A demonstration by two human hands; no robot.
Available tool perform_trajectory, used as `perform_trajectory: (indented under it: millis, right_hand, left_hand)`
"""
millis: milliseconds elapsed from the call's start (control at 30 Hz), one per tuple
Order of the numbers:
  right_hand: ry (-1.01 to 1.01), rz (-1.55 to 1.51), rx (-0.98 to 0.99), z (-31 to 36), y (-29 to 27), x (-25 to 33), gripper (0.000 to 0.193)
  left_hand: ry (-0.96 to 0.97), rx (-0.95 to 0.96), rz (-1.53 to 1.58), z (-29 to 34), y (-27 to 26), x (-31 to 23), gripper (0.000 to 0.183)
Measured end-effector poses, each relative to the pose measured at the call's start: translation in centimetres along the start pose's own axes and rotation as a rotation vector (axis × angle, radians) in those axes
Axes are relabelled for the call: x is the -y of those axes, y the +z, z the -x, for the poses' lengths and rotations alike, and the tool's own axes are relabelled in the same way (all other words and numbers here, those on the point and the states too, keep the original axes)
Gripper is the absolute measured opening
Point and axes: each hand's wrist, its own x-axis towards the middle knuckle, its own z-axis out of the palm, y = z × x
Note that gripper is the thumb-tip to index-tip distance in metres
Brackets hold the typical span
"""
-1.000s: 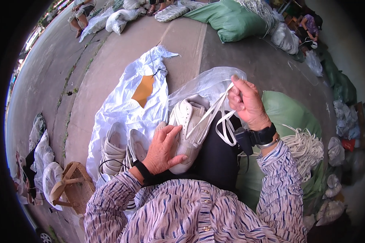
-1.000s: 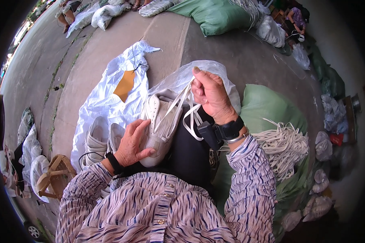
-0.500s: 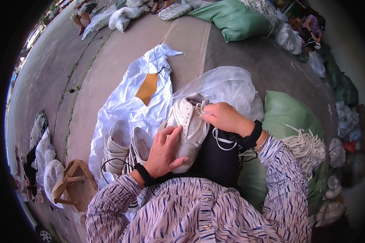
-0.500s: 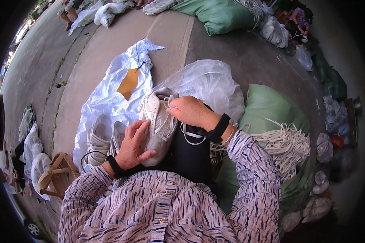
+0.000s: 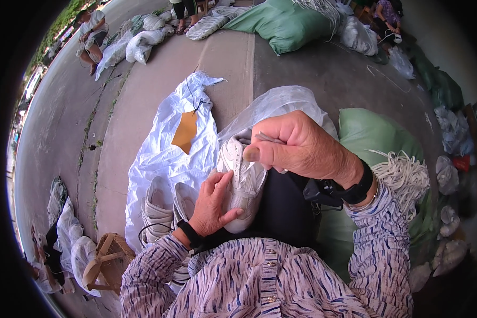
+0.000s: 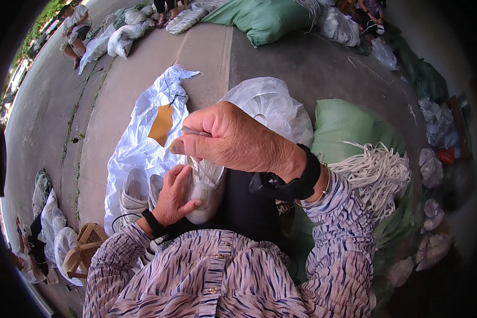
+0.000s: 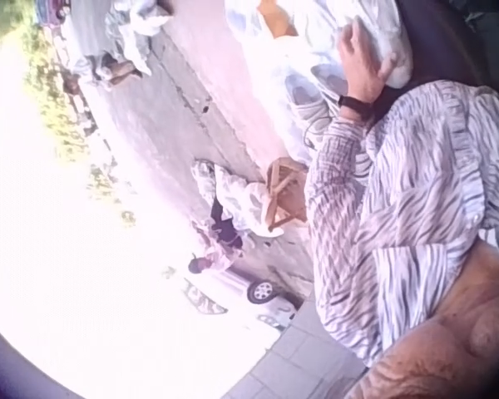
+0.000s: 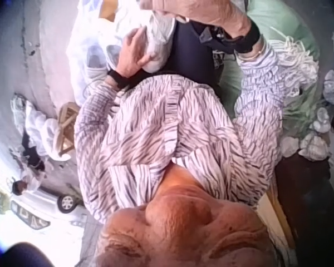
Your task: Lacing a white sneaker.
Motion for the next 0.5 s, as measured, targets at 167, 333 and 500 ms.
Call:
perform_trajectory:
  millis: [167, 333, 500]
  right_hand:
    - [-0.159, 0.517, -0.194, 2.2, -2.5, 3.9, 0.028]
    - [-0.249, 0.675, -0.171, 4.8, -1.9, 5.8, 0.031]
    - [-0.350, 0.725, -0.146, 5.4, -1.0, 5.9, 0.028]
  left_hand:
    - [-0.034, -0.029, -0.091, -1.4, -2.1, -2.1, 0.062]
    - [0.204, 0.067, 0.089, -6.2, -2.6, -3.8, 0.021]
    - [0.269, 0.464, -0.169, -8.0, -2.6, -4.3, 0.015]
